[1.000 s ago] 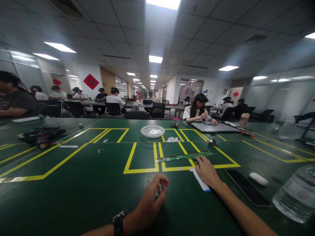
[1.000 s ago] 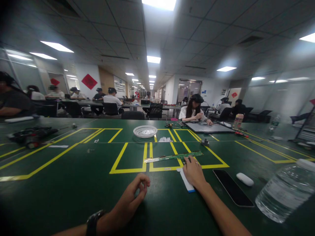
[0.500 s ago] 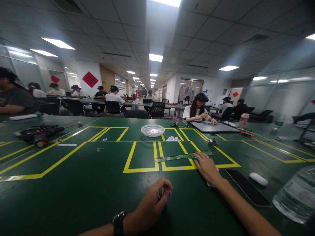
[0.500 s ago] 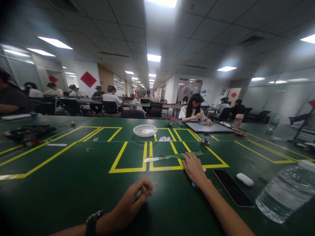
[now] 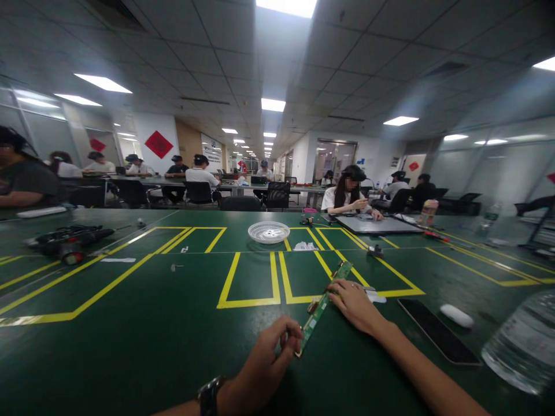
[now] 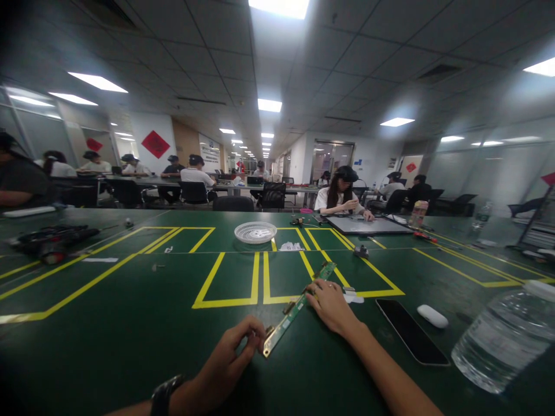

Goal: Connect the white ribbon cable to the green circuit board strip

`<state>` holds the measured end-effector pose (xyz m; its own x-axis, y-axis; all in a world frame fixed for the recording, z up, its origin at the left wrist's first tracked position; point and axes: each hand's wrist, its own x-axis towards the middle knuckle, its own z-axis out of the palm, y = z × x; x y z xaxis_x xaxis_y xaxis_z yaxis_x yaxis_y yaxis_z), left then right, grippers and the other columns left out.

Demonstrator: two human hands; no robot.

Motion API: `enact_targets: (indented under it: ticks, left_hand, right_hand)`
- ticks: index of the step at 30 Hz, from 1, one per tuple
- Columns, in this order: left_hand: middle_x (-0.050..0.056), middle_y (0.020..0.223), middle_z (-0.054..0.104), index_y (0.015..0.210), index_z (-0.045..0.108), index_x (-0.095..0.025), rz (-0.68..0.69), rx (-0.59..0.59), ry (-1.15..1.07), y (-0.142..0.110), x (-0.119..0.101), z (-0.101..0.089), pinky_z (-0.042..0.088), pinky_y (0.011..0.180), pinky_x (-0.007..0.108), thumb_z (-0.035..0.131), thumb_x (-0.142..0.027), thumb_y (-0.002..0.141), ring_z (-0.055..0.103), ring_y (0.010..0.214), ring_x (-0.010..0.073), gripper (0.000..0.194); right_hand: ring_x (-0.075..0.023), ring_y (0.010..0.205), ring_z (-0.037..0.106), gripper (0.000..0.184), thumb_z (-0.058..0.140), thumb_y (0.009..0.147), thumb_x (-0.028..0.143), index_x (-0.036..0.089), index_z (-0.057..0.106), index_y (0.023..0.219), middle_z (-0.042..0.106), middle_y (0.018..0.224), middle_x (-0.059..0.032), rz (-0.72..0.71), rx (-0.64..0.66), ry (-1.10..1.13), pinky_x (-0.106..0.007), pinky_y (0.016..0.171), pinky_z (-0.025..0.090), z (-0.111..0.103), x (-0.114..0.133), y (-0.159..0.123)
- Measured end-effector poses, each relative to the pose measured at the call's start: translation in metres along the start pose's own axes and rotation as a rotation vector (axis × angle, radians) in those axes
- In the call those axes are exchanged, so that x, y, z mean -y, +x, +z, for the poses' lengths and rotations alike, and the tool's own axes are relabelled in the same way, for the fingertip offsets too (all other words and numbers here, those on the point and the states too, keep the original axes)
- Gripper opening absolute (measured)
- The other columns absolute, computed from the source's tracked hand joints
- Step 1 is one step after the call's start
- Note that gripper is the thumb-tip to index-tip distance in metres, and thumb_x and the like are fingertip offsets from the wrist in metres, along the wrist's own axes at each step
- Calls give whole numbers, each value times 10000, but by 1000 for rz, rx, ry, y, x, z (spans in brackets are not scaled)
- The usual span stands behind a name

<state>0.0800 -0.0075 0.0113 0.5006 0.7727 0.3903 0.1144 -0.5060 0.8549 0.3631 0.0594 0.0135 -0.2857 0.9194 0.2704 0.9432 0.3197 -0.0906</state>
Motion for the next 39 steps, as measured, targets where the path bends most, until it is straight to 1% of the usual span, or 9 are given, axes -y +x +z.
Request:
enact_targets:
  ticks: [4,7,11,19,23,27,31,35,39]
  left_hand:
    - [7,765,554,883,534,-176,12,-13,6,0,1,0,387,703,246,399,-210,930,515,733,134,147]
    - [8,769,559,885,535,-177,4,-16,3,0,2,0,387,706,247,399,-209,929,518,739,135,146]
    - [6,775,559,898,533,-179,-13,-6,-13,2,2,-1,389,719,251,388,-228,935,519,740,134,157]
    - [12,809,561,950,536,-175,-56,25,-55,5,1,0,382,730,258,401,-240,922,507,763,138,153]
    - [14,810,561,953,537,-174,-71,29,-49,5,1,-1,381,729,263,402,-245,922,506,766,141,156]
    - [14,810,564,953,540,-174,-79,21,-55,5,2,-2,384,732,266,403,-242,922,512,771,142,157]
    - [15,811,565,953,541,-175,-70,20,-66,5,4,-1,390,731,267,400,-258,927,516,767,141,166]
    - [16,817,572,982,543,-171,-103,29,-71,6,4,0,397,719,261,417,-232,912,521,760,139,156]
    - [36,923,607,1090,538,-169,-210,31,-56,9,9,1,408,724,265,451,-211,884,539,783,144,228]
  right_hand:
    - [-203,994,550,315,331,967,344,194,608,986,613,1009,-62,-5,-42,-7,-381,945,337,-5,17,-3]
    - [-224,994,541,309,368,950,364,178,583,1070,597,1052,-92,81,-58,-47,-361,887,368,-5,27,-6]
    - [-284,1062,514,416,427,909,465,176,585,1164,571,1135,-133,228,-13,-124,-384,863,393,-4,36,-9]
    - [-264,1042,551,311,489,862,272,140,636,1102,621,1062,-132,151,55,-42,-358,949,389,-10,53,-14]
    - [-277,1102,528,407,539,839,329,132,589,1192,555,1194,-151,178,34,-20,-363,967,399,-13,62,-17]
    - [-300,1029,567,407,526,851,390,105,627,1124,567,1121,-181,260,89,-121,-396,896,448,-17,65,-19]
    - [-256,903,623,310,474,872,330,138,653,1036,596,1046,-157,284,169,-138,-346,773,487,-19,67,-20]
    - [-221,825,636,255,485,827,227,155,664,994,617,1003,-132,257,151,-92,-293,682,476,-20,69,-20]
    - [-190,779,629,212,468,822,183,169,673,876,645,909,-95,208,99,4,-270,670,443,-25,74,-21]
